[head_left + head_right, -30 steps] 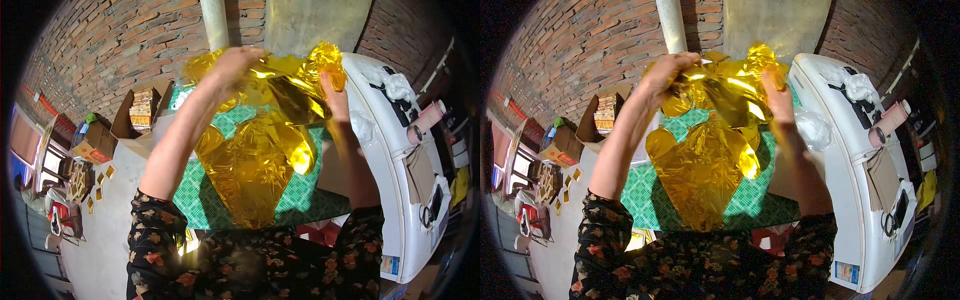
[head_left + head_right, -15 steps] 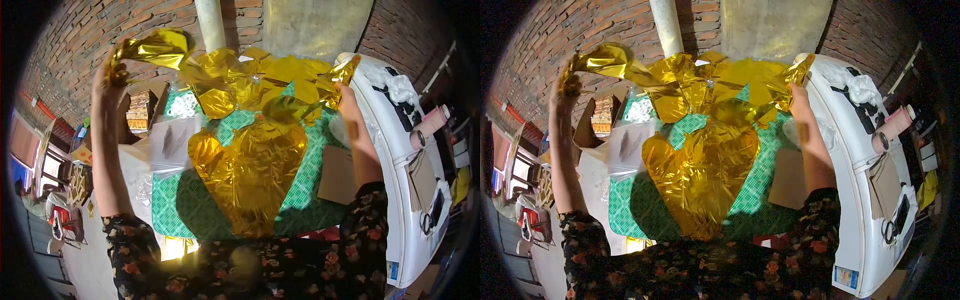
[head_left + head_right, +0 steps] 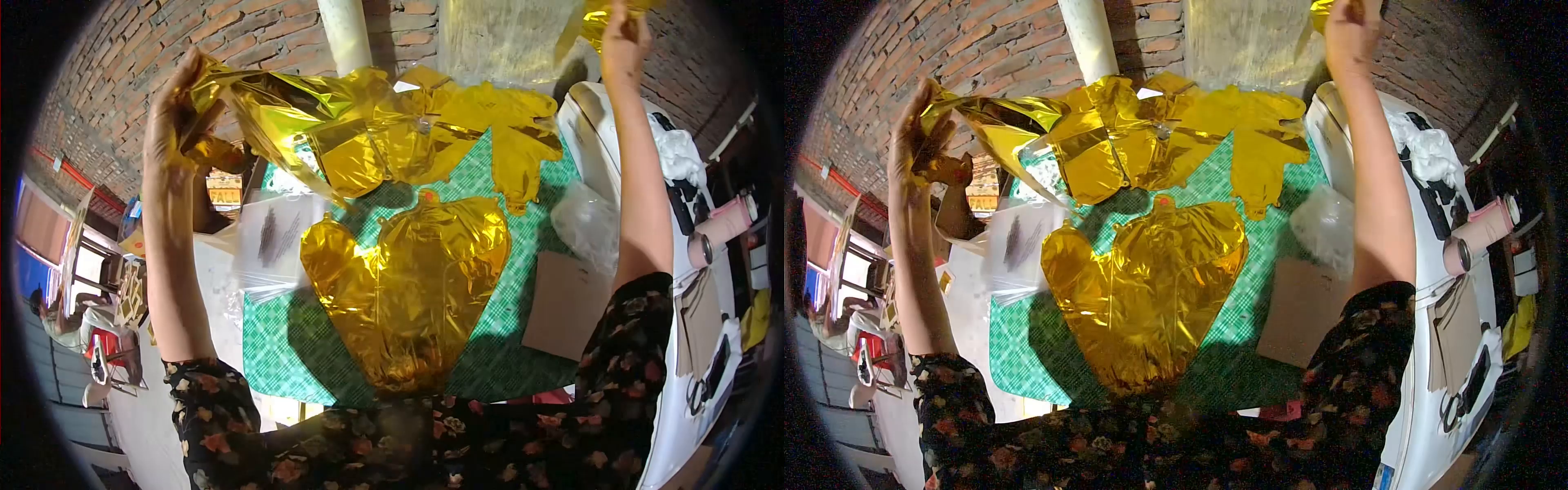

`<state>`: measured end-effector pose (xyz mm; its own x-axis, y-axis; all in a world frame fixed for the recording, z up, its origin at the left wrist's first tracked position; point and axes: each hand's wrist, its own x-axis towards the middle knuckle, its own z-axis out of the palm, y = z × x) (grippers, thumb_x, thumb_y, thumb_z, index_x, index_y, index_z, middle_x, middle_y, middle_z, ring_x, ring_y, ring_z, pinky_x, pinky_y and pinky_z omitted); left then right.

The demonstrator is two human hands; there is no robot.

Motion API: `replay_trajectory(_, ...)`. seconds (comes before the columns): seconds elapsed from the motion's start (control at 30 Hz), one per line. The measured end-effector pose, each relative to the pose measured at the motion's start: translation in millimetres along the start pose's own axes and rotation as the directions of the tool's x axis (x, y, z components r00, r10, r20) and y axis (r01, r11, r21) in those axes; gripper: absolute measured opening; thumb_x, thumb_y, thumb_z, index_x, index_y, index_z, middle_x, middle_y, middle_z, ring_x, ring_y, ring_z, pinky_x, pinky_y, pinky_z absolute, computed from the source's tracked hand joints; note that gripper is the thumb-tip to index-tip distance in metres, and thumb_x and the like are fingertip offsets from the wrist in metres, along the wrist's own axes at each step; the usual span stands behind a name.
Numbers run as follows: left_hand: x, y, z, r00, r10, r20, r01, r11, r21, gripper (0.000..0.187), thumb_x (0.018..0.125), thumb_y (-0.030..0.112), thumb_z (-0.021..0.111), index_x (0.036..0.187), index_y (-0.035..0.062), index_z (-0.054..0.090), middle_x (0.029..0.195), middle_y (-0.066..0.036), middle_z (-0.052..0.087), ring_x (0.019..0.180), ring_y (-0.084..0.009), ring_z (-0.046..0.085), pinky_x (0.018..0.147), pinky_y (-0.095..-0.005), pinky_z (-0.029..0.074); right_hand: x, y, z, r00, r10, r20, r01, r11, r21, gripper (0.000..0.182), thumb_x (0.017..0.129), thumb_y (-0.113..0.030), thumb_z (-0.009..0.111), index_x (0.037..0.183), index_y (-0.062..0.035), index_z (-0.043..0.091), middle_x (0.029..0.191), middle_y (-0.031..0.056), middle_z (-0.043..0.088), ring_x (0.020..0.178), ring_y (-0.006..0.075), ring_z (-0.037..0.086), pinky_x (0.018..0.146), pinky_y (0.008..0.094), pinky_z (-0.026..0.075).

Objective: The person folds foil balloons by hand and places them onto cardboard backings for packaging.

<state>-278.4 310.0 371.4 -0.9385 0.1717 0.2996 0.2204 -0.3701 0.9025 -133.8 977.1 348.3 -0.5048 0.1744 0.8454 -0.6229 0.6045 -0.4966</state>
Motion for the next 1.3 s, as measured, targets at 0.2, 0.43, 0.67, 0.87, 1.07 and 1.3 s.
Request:
replay_trajectory(0.2,-25,-2,20,0.993,0.089,0.074,-0.082,0.992,-0.091,0.031,0.096,0.027,0.075,0.119,0.0067,0.072,0.105,-0.004,0.074,0.088,-0.0144,0.072,0.074,-0.0267,0.059,-92,49,164,0.974,0.225,-0.030,-0.220,0.903,-0.370,0.052,0.094,-0.009,0.058,0.146,-0.0046,0.053,0.142,0.0165,0.062,0.133,0.0304,0.056,0.114,0.0408,0.040)
replay_trajectory(0.43,-40,-3,26,0.945,-0.045,0.323,0.084,0.991,-0.107,0.034,0.098,0.021,0.070,0.127,0.0035,0.065,0.116,-0.006,0.072,0.099,-0.0160,0.071,0.087,-0.0340,0.060,-180,53,158,0.460,0.725,0.513,-0.210,0.650,-0.730,0.073,0.094,-0.032,0.068,0.157,-0.0058,0.042,0.158,0.0222,0.047,0.149,0.0341,0.042,0.122,0.0387,0.032)
replay_trajectory(0.67,-35,-8,57,0.952,-0.146,0.268,0.150,0.989,0.007,0.045,0.097,0.023,0.073,0.134,0.0001,0.063,0.125,-0.009,0.071,0.111,-0.0176,0.068,0.095,-0.0338,0.057,-149,15,133,0.361,0.725,0.586,-0.373,0.688,-0.623,0.103,0.087,-0.054,0.078,0.162,-0.0011,0.030,0.165,0.0206,0.036,0.154,0.0302,0.032,0.123,0.0404,0.029)
replay_trajectory(0.87,-51,2,82,0.784,-0.117,0.609,0.214,0.973,-0.089,0.036,0.100,0.019,0.070,0.130,0.0012,0.064,0.115,-0.006,0.073,0.098,-0.0123,0.071,0.086,-0.0267,0.058,-137,-62,171,0.429,0.729,0.533,-0.749,0.617,-0.241,0.088,0.095,-0.062,0.065,0.157,-0.0042,0.041,0.154,0.0164,0.050,0.141,0.0275,0.048,0.114,0.0392,0.039)
replay_trajectory(1.07,-119,6,64,0.927,-0.072,0.369,0.054,0.997,0.058,0.046,0.097,0.025,0.072,0.134,-0.0013,0.061,0.122,-0.008,0.071,0.110,-0.0146,0.067,0.099,-0.0290,0.052,-198,-80,253,0.365,0.549,0.752,-0.924,0.114,0.366,0.075,0.097,-0.069,0.057,0.140,-0.0077,0.056,0.117,0.0072,0.066,0.110,0.0199,0.061,0.095,0.0343,0.050)
replay_trajectory(1.3,-206,-66,-27,0.818,-0.557,0.143,0.486,0.802,0.346,0.061,0.094,0.029,0.077,0.141,-0.0047,0.057,0.106,-0.004,0.073,0.089,-0.0106,0.067,0.081,-0.0241,0.052,-226,-139,257,0.424,0.664,0.616,-0.904,0.266,0.335,0.020,0.100,-0.025,0.070,0.109,-0.0077,0.066,0.093,-0.0022,0.066,0.083,0.0113,0.062,0.078,0.0283,0.052)
